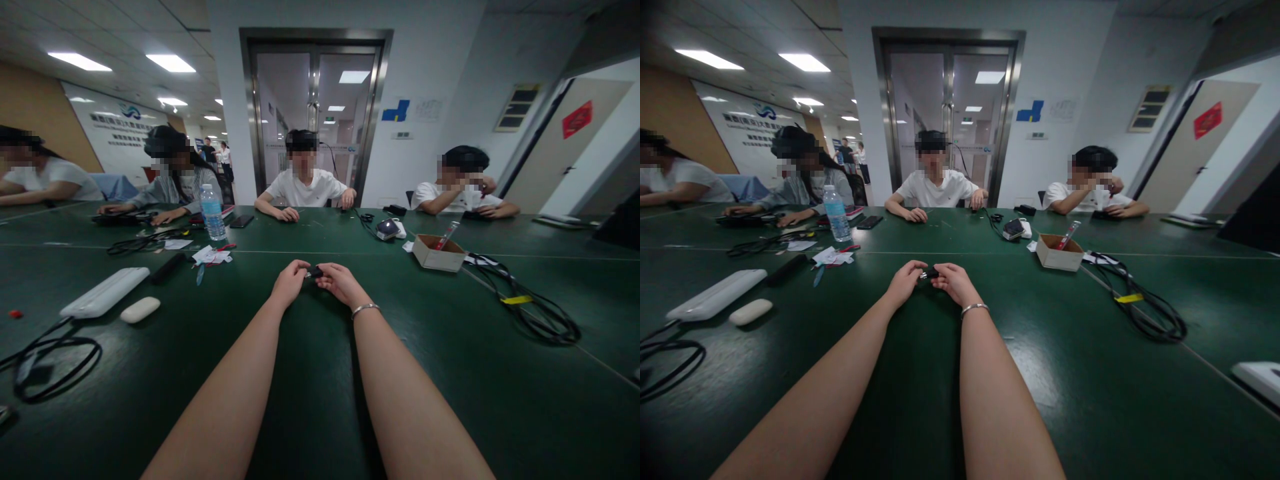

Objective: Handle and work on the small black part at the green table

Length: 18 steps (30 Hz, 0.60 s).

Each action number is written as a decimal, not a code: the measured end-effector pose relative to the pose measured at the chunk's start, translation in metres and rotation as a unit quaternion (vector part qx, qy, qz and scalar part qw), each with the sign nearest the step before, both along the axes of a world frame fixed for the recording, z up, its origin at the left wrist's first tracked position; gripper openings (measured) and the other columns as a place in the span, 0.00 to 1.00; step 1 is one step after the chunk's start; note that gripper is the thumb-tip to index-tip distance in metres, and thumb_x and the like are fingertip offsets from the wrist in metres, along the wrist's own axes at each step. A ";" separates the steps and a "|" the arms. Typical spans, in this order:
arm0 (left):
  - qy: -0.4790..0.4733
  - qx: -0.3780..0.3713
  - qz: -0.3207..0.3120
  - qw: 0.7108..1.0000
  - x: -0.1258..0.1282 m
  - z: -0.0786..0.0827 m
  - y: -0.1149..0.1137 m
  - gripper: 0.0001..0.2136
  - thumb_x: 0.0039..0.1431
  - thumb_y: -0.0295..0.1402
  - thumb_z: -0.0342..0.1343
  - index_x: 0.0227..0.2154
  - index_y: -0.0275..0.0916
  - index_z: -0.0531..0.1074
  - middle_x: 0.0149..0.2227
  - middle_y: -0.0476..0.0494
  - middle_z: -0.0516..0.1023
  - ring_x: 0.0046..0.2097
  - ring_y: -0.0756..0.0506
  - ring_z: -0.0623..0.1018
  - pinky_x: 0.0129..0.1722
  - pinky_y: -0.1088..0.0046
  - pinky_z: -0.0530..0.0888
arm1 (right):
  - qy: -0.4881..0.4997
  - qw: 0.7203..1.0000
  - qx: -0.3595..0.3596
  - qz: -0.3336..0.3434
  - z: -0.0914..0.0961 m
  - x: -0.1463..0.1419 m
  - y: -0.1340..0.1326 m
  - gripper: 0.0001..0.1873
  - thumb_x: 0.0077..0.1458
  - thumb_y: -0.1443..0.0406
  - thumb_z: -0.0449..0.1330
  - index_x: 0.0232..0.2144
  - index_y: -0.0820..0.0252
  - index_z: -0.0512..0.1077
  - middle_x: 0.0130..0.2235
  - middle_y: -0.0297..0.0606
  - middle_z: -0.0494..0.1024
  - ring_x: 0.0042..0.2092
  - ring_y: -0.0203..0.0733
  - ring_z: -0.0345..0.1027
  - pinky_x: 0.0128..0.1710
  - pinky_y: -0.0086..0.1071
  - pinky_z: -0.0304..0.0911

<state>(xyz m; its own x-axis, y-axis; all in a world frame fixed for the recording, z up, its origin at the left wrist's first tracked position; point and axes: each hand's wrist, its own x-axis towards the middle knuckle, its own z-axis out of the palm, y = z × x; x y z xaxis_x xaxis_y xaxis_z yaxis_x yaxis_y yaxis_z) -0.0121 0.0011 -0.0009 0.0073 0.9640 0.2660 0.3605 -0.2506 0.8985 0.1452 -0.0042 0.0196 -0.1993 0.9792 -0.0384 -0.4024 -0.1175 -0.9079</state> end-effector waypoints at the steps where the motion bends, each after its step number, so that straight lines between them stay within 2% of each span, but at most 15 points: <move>1: -0.005 -0.001 0.004 1.000 0.000 0.000 0.000 0.12 0.58 0.37 0.46 0.38 0.41 0.73 0.28 0.49 0.73 0.29 0.49 0.71 0.29 0.75 0.65 | 0.000 1.000 0.000 0.000 0.000 0.000 0.000 0.02 0.56 0.73 0.60 0.30 0.67 0.70 0.25 0.39 0.74 0.23 0.35 0.70 0.22 0.24 0.69; 6: 0.019 -0.007 -0.015 1.000 0.000 -0.003 0.001 0.16 0.60 0.42 0.44 0.38 0.41 0.73 0.23 0.50 0.72 0.26 0.49 0.70 0.27 0.75 0.64 | -0.003 1.000 0.003 0.006 -0.001 0.000 0.001 0.03 0.56 0.73 0.59 0.29 0.67 0.70 0.24 0.39 0.74 0.23 0.35 0.70 0.23 0.24 0.70; 12: -0.019 0.046 -0.003 0.999 0.000 -0.001 0.002 0.10 0.55 0.37 0.53 0.38 0.40 0.72 0.36 0.45 0.76 0.37 0.48 0.74 0.38 0.74 0.68 | -0.001 1.000 0.000 0.000 -0.002 0.000 0.002 0.04 0.54 0.72 0.62 0.30 0.66 0.69 0.24 0.39 0.74 0.23 0.36 0.70 0.22 0.24 0.70; 16: -0.011 0.008 -0.006 1.000 0.000 0.000 0.001 0.14 0.59 0.41 0.47 0.38 0.39 0.72 0.27 0.47 0.74 0.30 0.48 0.73 0.32 0.73 0.67 | -0.001 1.000 0.001 0.000 -0.001 0.000 0.001 0.03 0.55 0.72 0.61 0.30 0.66 0.69 0.25 0.39 0.74 0.24 0.36 0.71 0.22 0.24 0.70; 18: -0.003 0.002 -0.012 1.000 0.000 -0.001 0.001 0.13 0.58 0.40 0.48 0.39 0.39 0.72 0.25 0.48 0.74 0.29 0.48 0.73 0.30 0.74 0.67 | -0.002 1.000 0.000 -0.003 -0.001 0.000 0.000 0.04 0.54 0.72 0.61 0.30 0.66 0.68 0.24 0.39 0.74 0.23 0.35 0.70 0.22 0.24 0.70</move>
